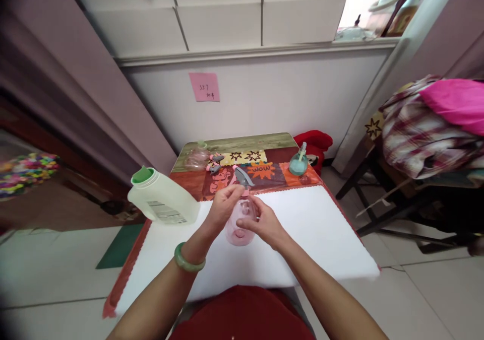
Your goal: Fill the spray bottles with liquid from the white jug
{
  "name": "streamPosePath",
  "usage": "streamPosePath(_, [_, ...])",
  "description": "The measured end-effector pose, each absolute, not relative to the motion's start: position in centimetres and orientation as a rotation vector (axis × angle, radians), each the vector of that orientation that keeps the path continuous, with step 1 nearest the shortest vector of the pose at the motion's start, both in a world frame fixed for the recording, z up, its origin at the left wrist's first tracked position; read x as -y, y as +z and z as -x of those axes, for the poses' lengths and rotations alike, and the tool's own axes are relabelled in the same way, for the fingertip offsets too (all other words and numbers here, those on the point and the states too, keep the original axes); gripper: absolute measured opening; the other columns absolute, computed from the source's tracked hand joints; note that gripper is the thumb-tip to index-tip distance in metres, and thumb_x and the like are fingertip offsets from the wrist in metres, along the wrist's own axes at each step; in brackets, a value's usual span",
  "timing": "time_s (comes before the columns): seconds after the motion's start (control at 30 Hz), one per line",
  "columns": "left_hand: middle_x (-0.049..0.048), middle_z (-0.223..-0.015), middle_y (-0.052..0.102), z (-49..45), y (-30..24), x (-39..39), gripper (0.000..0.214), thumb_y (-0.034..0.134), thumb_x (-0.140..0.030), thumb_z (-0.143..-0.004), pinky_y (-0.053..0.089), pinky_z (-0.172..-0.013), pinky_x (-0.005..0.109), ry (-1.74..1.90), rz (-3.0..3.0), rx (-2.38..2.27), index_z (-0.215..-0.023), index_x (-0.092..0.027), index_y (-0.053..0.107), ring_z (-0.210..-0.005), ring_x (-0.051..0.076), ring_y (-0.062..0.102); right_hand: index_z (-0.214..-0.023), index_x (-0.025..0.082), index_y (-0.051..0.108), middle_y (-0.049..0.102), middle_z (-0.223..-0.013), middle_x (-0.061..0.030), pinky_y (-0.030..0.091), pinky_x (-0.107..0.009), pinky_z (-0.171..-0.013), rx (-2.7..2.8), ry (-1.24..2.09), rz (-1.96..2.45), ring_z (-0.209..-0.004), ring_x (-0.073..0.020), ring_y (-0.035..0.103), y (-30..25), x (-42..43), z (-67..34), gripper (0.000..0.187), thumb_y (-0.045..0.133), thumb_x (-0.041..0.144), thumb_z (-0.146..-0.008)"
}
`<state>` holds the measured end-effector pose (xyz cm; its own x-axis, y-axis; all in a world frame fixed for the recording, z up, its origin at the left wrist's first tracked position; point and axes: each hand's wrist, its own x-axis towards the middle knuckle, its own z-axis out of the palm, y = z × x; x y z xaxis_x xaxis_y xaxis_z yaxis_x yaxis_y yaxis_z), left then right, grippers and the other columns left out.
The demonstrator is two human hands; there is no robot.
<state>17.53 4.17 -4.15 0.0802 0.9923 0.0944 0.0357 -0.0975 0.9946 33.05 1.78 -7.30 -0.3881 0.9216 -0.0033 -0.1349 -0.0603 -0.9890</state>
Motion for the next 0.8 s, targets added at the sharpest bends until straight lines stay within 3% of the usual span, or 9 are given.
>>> streamPosePath(0.07, [0.0076, -0.098, 0.071, -17.1, -4.7, -2.1, 0.044, 0.055, -0.058, -0.092, 0.051, -0.082, 0.034, 1.27, -1.322, -1.181, -0.101, -0.017, 0.068, -0.092, 0.022, 0.066, -0.132, 0.023, 0.057, 0.068, -0.128, -0.0103, 0.049, -0.048, -0.103, 1.277, 1.545, 0.91, -0.118, -0.0307, 0.064, -7.8, -1.2, -32.8, 0.069, 0.085, 0.046, -0.073])
streamPosePath(0.13, [0.0123, -0.127, 0.065, -16.7, -5.8, 0.2, 0.051, 0.061, -0.056, -0.089, 0.046, -0.1, 0.041, 1.338, -1.345, -1.246, -0.125, -0.02, 0.061, -0.12, 0.027, 0.06, -0.13, 0.025, 0.057, 0.067, -0.129, -0.0093, 0.049, -0.046, -0.103, 1.231, 1.457, 0.912, -0.119, -0.0295, 0.064, -8.2, -0.6, -32.6, 0.066, 0.085, 0.045, -0.073])
streamPosePath(0.2, [0.0153, -0.143, 0.054, -16.6, -7.4, 2.3, 0.075, 0.076, -0.055, -0.078, 0.042, -0.108, 0.049, 1.374, -1.523, -1.316, -0.14, -0.023, 0.048, -0.133, 0.032, 0.051, -0.127, 0.027, 0.055, 0.066, -0.129, -0.0083, 0.05, -0.044, -0.101, 1.197, 1.357, 0.931, -0.117, -0.0286, 0.065, -8.5, 0.0, -32.2, 0.069, 0.088, 0.043, -0.069])
streamPosePath(0.23, [0.0169, -0.147, 0.049, -16.5, -8.2, 3.2, 0.095, 0.083, -0.055, -0.069, 0.041, -0.109, 0.052, 1.361, -1.677, -1.335, -0.147, -0.024, 0.04, -0.135, 0.035, 0.049, -0.126, 0.027, 0.055, 0.066, -0.127, -0.008, 0.051, -0.044, -0.099, 1.179, 1.33, 0.939, -0.116, -0.0282, 0.065, -8.7, 0.3, -31.9, 0.07, 0.09, 0.043, -0.067])
streamPosePath(0.3, [0.0188, -0.148, 0.046, -16.5, -9.6, 4.4, 0.114, 0.088, -0.053, -0.064, 0.042, -0.109, 0.055, 1.359, -1.955, -1.406, -0.155, -0.024, 0.026, -0.136, 0.036, 0.048, -0.124, 0.028, 0.053, 0.066, -0.126, -0.0074, 0.053, -0.043, -0.096, 1.134, 1.344, 0.944, -0.114, -0.0276, 0.066, -9.0, 1.1, -31.3, 0.074, 0.092, 0.042, -0.063])
streamPosePath(0.43, [0.0189, -0.14, 0.052, -15.9, -11.2, 5.3, 0.096, 0.078, -0.038, -0.081, 0.047, -0.107, 0.051, 1.403, -2.298, -1.59, -0.157, -0.022, 0.022, -0.132, 0.033, 0.051, -0.12, 0.025, 0.057, 0.07, -0.121, -0.0072, 0.051, -0.042, -0.098, 0.996, 1.48, 0.921, -0.113, -0.0267, 0.066, -9.3, 2.2, -30.2, 0.063, 0.087, 0.048, -0.069])
streamPosePath(0.57, [0.0215, -0.144, 0.048, -15.2, -12.5, 6.1, 0.082, 0.068, -0.025, -0.087, 0.043, -0.11, 0.055, 1.418, -2.581, -1.602, -0.156, -0.022, 0.024, -0.137, 0.037, 0.046, -0.101, 0.023, 0.066, 0.076, -0.105, -0.0051, 0.051, -0.039, -0.093, 0.693, 1.417, 0.929, -0.103, -0.0261, 0.069, -8.6, 1.9, -29.2, 0.048, 0.078, 0.061, -0.074])
streamPosePath(0.7, [0.0212, -0.145, 0.048, -14.9, -13.5, 7.4, 0.071, 0.068, -0.024, -0.085, 0.041, -0.109, 0.058, 1.398, -2.532, -1.589, -0.147, -0.024, 0.034, -0.136, 0.039, 0.047, -0.064, 0.022, 0.058, 0.077, -0.085, -0.0054, 0.052, -0.036, -0.082, 0.637, 1.445, 0.973, -0.087, -0.0245, 0.069, -7.8, 1.9, -28.4, 0.045, 0.079, 0.06, -0.074])
streamPosePath(0.8, [0.0184, -0.135, 0.056, -14.4, -12.7, 8.3, 0.077, 0.077, -0.03, -0.073, 0.046, -0.104, 0.055, 1.311, -2.174, -1.519, -0.141, -0.024, 0.041, -0.124, 0.037, 0.057, -0.055, 0.022, 0.049, 0.078, -0.079, -0.0052, 0.051, -0.036, -0.083, 0.719, 1.52, 0.937, -0.087, -0.0247, 0.07, -7.5, 2.2, -28.7, 0.05, 0.08, 0.057, -0.073])
